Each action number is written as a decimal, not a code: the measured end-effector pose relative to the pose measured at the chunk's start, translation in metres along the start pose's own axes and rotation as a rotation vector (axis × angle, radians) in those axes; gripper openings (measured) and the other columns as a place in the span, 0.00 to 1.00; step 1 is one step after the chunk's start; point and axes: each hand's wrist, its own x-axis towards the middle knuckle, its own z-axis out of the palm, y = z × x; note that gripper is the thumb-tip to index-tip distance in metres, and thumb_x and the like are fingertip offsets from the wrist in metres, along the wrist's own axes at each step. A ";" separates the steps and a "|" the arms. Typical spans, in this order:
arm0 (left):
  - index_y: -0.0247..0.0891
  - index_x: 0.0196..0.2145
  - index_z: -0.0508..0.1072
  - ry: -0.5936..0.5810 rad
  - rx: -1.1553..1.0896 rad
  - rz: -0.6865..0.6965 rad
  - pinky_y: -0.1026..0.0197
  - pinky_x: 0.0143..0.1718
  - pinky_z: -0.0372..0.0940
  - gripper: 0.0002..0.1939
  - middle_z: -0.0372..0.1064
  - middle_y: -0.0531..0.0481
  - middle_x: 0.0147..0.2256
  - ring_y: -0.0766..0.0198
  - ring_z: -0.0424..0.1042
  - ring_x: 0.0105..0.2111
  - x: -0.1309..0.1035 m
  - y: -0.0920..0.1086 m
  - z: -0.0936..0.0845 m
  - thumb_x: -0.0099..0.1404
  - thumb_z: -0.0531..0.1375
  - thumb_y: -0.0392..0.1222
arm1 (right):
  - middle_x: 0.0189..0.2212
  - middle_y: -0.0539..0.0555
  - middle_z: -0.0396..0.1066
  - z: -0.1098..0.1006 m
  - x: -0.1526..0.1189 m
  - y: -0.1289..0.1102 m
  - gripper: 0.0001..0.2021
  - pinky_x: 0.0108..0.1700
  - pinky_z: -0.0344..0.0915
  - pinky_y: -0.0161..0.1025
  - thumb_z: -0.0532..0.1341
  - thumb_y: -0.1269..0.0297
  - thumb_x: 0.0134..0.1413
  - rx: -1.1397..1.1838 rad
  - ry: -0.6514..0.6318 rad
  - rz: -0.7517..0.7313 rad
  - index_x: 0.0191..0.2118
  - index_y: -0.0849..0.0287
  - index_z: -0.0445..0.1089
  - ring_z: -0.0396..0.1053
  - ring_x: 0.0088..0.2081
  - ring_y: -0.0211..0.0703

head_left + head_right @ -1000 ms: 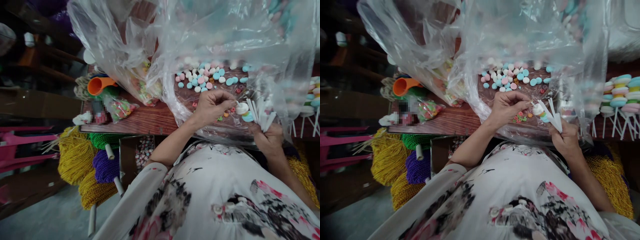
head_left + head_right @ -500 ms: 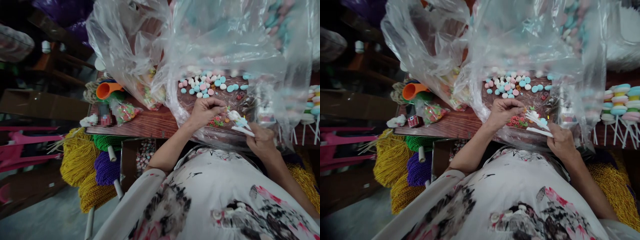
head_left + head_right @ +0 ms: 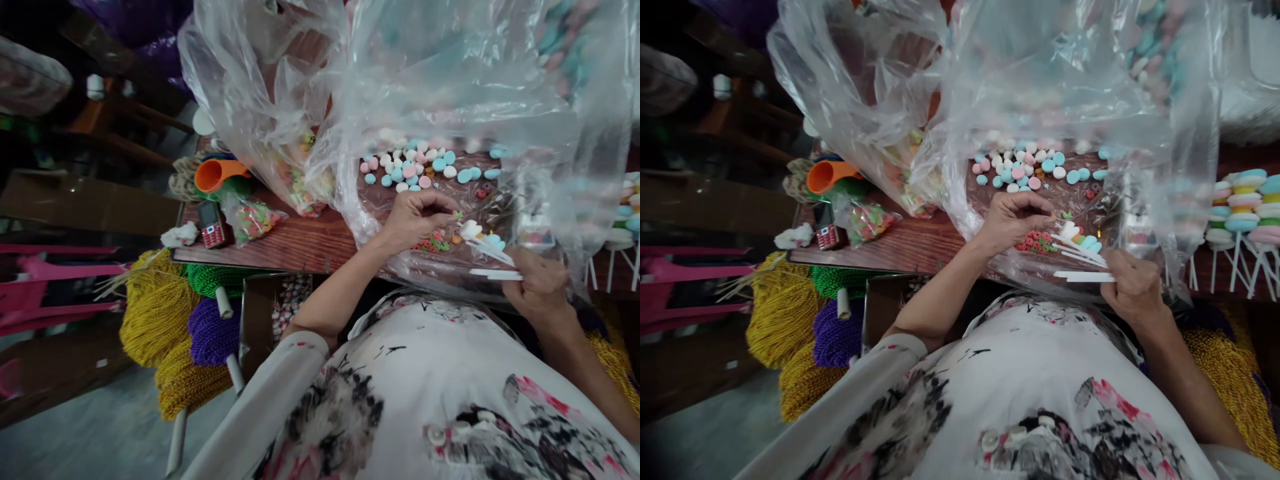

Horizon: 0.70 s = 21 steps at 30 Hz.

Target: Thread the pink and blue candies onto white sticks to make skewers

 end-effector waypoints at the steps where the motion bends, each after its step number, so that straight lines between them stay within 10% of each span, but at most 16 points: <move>1: 0.35 0.31 0.81 -0.015 -0.054 -0.031 0.65 0.33 0.71 0.13 0.78 0.50 0.30 0.68 0.75 0.29 0.002 0.003 -0.002 0.50 0.75 0.43 | 0.27 0.54 0.73 -0.002 0.001 0.000 0.15 0.33 0.65 0.42 0.57 0.72 0.43 -0.015 0.023 -0.044 0.40 0.54 0.73 0.73 0.30 0.49; 12: 0.38 0.32 0.81 -0.008 -0.465 -0.234 0.65 0.33 0.74 0.18 0.80 0.50 0.35 0.67 0.78 0.31 -0.005 0.007 -0.008 0.45 0.78 0.48 | 0.19 0.49 0.68 0.000 0.007 -0.016 0.06 0.27 0.64 0.39 0.60 0.73 0.50 0.161 0.178 -0.093 0.31 0.53 0.71 0.68 0.21 0.42; 21: 0.37 0.29 0.80 -0.085 -0.223 -0.115 0.62 0.32 0.74 0.20 0.78 0.51 0.31 0.66 0.76 0.30 -0.004 0.014 0.003 0.45 0.78 0.52 | 0.18 0.50 0.67 0.001 0.019 -0.028 0.04 0.27 0.64 0.39 0.63 0.68 0.53 0.196 0.130 0.037 0.28 0.53 0.73 0.66 0.21 0.42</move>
